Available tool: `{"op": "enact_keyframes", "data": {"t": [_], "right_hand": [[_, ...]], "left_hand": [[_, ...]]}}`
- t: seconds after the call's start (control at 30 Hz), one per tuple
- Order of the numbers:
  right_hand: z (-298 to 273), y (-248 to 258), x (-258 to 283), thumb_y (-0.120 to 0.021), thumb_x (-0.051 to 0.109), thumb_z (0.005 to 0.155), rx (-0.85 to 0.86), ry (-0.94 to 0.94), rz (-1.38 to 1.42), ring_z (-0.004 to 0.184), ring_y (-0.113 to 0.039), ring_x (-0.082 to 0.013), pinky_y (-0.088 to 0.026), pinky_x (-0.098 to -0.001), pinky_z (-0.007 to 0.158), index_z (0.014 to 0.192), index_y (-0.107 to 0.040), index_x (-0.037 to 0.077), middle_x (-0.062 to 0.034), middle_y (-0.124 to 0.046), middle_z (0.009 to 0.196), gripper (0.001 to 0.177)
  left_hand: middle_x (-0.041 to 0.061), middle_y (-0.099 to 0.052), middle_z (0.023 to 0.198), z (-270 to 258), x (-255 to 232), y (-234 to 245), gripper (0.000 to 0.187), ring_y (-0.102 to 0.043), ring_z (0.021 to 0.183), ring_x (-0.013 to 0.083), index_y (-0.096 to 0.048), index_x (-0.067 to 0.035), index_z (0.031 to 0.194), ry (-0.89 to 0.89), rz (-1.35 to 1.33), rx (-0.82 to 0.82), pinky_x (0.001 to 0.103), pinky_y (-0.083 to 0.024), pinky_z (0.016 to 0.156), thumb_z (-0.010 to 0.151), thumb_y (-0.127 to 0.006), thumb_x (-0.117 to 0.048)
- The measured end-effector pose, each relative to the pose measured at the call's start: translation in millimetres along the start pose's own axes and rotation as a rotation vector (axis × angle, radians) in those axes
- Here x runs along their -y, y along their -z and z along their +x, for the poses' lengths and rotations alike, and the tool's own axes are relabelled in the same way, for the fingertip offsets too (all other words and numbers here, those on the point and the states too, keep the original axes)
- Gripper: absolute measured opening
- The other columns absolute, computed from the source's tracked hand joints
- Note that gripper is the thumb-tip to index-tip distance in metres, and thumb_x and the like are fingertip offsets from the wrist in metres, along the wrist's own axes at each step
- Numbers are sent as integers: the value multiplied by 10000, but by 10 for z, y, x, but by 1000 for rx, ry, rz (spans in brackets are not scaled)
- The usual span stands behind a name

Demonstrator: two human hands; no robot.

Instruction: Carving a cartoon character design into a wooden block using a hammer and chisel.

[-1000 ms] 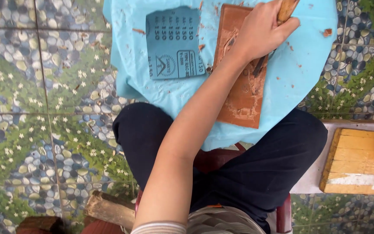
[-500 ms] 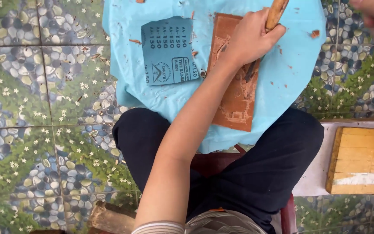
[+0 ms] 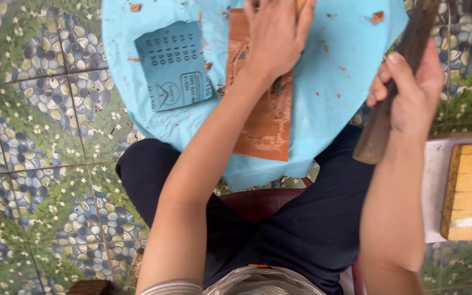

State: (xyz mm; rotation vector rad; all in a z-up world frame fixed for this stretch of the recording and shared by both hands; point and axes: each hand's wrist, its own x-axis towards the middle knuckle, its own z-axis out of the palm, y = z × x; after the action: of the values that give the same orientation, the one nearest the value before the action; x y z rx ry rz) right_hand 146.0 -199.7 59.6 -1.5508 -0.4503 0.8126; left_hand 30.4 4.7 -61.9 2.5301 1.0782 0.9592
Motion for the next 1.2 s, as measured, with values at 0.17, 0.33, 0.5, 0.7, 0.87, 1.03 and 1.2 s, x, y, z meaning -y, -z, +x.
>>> {"op": "enact_keyframes", "data": {"t": [0.17, 0.33, 0.5, 0.7, 0.87, 1.03, 1.2], "right_hand": [[205, 68, -253, -625, 122, 1090, 107, 107, 165, 546, -463, -90, -455, -250, 475, 1486, -508, 148, -3, -479, 804, 414], [232, 32, -299, -608, 98, 1096, 134, 120, 229, 525, -472, -112, -464, -269, 466, 1422, -513, 129, -29, -496, 799, 340], [253, 31, -368, -603, 113, 1119, 184, 118, 276, 544, -468, -132, -484, -289, 498, 1535, -468, 137, -58, -483, 812, 437], [243, 3, -384, -607, 111, 1125, 216, 146, 282, 542, -465, -135, -497, -305, 484, 1541, -470, 138, -58, -488, 823, 439], [182, -78, -302, -633, 123, 1074, 208, 101, 263, 507, -482, -115, -500, -283, 442, 1460, -476, 102, -44, -492, 769, 418], [-231, -316, -325, -734, 128, 975, 173, 48, 67, 527, -519, -111, -528, -268, 510, 1585, -324, 98, -1, -531, 729, 735], [-426, -487, -358, -834, 149, 897, 231, -11, -107, 550, -468, -99, -480, -264, 495, 1639, -202, 116, -7, -497, 690, 975]], "left_hand": [[48, -517, 1452, 67, -156, 294, 399, -511, 1210, 282, -474, -232, 1408, -19, 64, 2, 424, -329, 997, 1124, -275, -429], [61, -502, 1488, 110, -179, 341, 387, -499, 1288, 291, -456, -201, 1438, -44, 118, 82, 466, -324, 1057, 1136, -307, -392], [83, -482, 1471, 111, -173, 322, 322, -496, 1251, 315, -475, -207, 1429, -118, 170, 83, 474, -333, 1012, 1147, -379, -328], [49, -564, 1239, 88, -175, 268, 217, -494, 1044, 299, -526, -219, 1265, -101, 51, 60, 435, -312, 859, 1105, -386, -264], [43, -585, 1331, 103, -195, 255, 350, -515, 1188, 294, -487, -190, 1345, 17, 39, 84, 437, -378, 910, 1117, -326, -400], [49, -572, 981, 154, -214, 414, 251, -503, 896, 296, -490, -153, 1133, 56, -180, 64, 445, -372, 849, 1070, -360, -359], [15, -383, 664, 170, -275, 668, 359, -344, 595, 168, -344, -117, 819, -18, -607, -41, 370, -309, 598, 1091, -413, -340]]}}
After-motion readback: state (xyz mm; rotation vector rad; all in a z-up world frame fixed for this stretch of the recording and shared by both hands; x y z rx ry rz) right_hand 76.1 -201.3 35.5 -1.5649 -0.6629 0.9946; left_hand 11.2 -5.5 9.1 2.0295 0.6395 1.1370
